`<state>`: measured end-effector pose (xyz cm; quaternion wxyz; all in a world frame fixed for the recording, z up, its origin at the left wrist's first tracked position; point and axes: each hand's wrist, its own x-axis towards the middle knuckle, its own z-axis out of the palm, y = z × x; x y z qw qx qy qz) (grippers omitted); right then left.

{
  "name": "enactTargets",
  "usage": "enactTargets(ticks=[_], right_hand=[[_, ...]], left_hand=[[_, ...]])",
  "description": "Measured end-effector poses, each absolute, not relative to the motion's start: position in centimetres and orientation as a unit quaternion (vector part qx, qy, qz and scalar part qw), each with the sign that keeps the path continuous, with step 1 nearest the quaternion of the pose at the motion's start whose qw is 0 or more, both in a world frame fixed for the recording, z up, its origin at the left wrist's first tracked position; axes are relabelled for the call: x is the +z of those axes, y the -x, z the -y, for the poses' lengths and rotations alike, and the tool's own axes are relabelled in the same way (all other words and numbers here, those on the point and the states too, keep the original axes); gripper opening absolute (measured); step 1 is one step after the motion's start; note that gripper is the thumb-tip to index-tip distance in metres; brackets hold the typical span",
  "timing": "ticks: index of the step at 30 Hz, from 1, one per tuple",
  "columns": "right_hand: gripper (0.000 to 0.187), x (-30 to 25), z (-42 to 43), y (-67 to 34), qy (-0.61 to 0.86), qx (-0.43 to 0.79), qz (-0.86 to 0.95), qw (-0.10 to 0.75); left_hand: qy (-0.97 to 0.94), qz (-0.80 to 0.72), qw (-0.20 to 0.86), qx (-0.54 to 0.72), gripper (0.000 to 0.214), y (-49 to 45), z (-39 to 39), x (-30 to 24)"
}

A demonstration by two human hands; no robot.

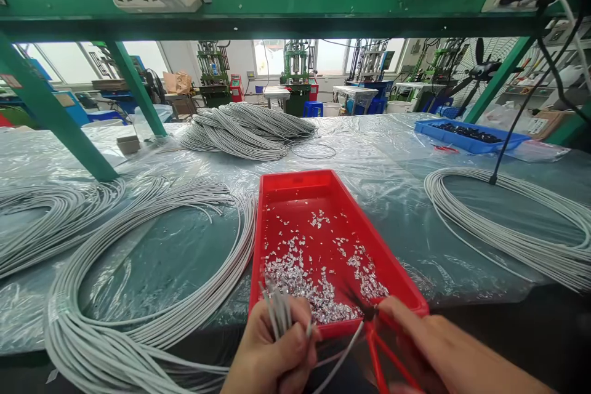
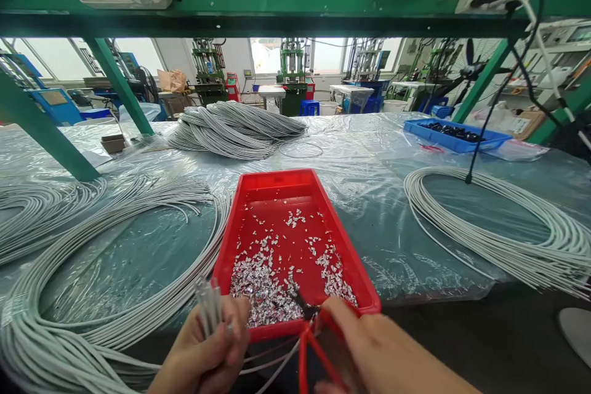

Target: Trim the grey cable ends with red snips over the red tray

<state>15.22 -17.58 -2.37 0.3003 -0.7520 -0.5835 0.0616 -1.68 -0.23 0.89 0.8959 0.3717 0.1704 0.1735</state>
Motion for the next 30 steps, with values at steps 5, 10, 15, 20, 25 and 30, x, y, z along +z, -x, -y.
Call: enactTargets(ticks=[5,10,15,20,25,30], right_hand=[[0.029,-0.6,14.6,-12.6,0.712,0.142,0.359,0.586],[0.027,2.6,10.4,-7.6,0.561,0.169,0.208,0.783],[0.027,1.9,9.7,-6.8,0.570,0.152,0.183,0.786],[0.032,1.3,10.3,-7.6,0.597,0.091,0.217,0.767],[0.029,0.9,10.1,-7.4,0.605,0.046,0.234,0.759],[0.028,0.7,10.0,-7.1,0.614,0.019,0.227,0.755]], left_hand=[[-0.412,-0.195,0.865,0.209,0.036,1.7,0.5,1.5],[-0.455,-0.262,0.823,0.219,0.046,0.7,1.7,1.5],[-0.451,-0.292,0.805,0.253,0.048,0.3,2.4,1.7],[-0.465,-0.326,0.783,0.255,0.051,0.0,2.5,2.1],[-0.511,-0.326,0.753,0.255,0.051,-0.2,2.4,1.8],[-0.548,-0.303,0.724,0.288,0.032,-0.4,2.2,0.9]])
